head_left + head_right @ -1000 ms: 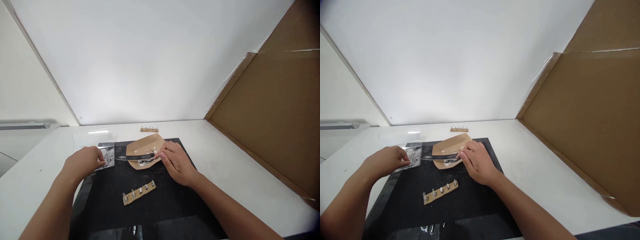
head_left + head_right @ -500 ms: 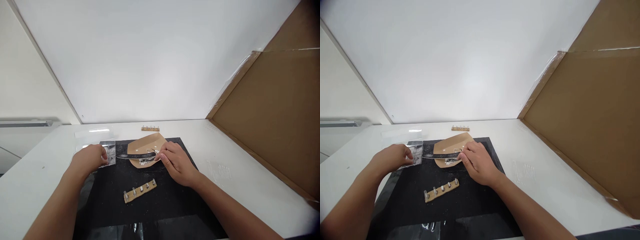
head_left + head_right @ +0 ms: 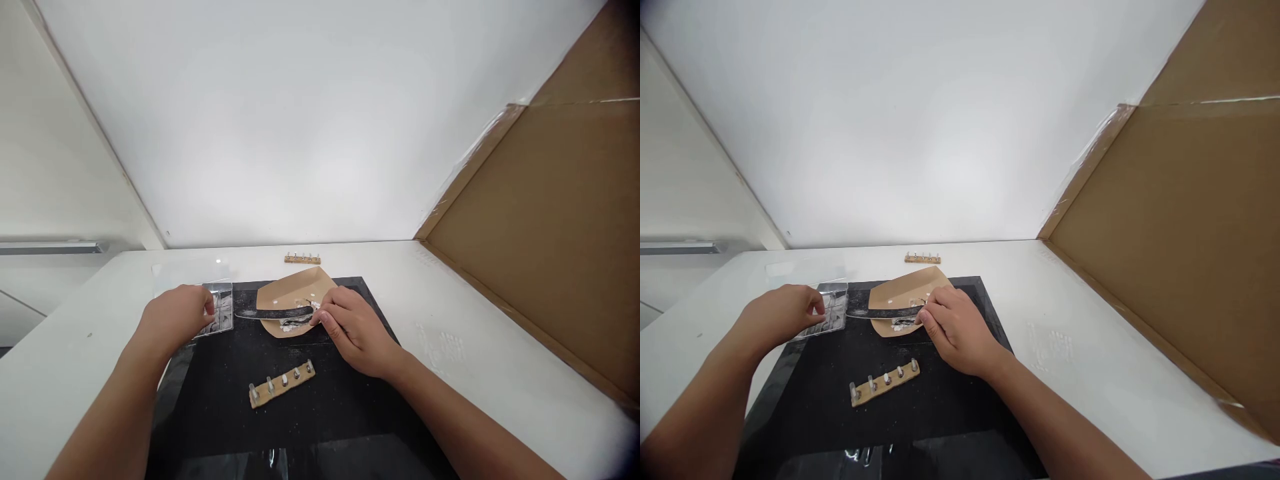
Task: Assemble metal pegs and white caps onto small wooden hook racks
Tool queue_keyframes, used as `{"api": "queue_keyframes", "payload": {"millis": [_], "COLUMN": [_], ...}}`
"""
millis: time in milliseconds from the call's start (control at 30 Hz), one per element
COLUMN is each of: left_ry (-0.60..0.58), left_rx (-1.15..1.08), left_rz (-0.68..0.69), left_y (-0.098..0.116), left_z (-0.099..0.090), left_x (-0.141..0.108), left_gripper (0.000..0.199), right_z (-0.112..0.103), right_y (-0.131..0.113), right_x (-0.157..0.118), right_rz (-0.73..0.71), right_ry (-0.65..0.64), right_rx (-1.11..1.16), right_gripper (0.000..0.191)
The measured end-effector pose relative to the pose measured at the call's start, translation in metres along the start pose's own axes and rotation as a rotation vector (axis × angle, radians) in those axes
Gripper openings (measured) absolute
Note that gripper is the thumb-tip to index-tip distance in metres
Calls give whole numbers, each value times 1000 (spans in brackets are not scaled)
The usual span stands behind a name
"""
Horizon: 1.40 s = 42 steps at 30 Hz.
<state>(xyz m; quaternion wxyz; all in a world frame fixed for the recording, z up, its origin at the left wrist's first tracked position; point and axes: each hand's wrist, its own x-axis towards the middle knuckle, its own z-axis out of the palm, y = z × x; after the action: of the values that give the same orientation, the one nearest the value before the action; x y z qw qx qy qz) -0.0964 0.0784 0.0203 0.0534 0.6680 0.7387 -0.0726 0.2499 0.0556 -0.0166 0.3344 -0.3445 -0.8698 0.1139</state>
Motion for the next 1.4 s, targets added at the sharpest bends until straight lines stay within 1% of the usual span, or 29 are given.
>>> {"api": "queue_keyframes", "payload": {"millis": [100, 400, 700, 867, 967, 1233, 1400], "left_ry": [7, -5, -3, 40, 53, 42, 38], "left_rx": [5, 2, 11, 12, 3, -4, -11], "left_rz": [-2, 10, 63, 90, 88, 43, 35], "left_y": [2, 11, 10, 8, 9, 15, 16], "left_z": [0, 3, 2, 0, -2, -8, -8], "left_x": [0, 4, 3, 0, -1, -5, -5], "left_gripper": [22, 17, 13, 17, 17, 12, 11], "right_z": [0, 0, -1, 0, 0, 0, 0], "right_y": [0, -3, -6, -5, -4, -4, -4], "right_x": [0, 0, 1, 0, -1, -1, -2], "right_rz": [-17, -29, -29, -30, -35, -38, -34], "right_ry": [2, -5, -7, -9, -7, -22, -23], "right_rx": [8, 0, 11, 3, 11, 2, 12], "right_gripper": [39, 38, 39, 38, 37, 37, 36]}}
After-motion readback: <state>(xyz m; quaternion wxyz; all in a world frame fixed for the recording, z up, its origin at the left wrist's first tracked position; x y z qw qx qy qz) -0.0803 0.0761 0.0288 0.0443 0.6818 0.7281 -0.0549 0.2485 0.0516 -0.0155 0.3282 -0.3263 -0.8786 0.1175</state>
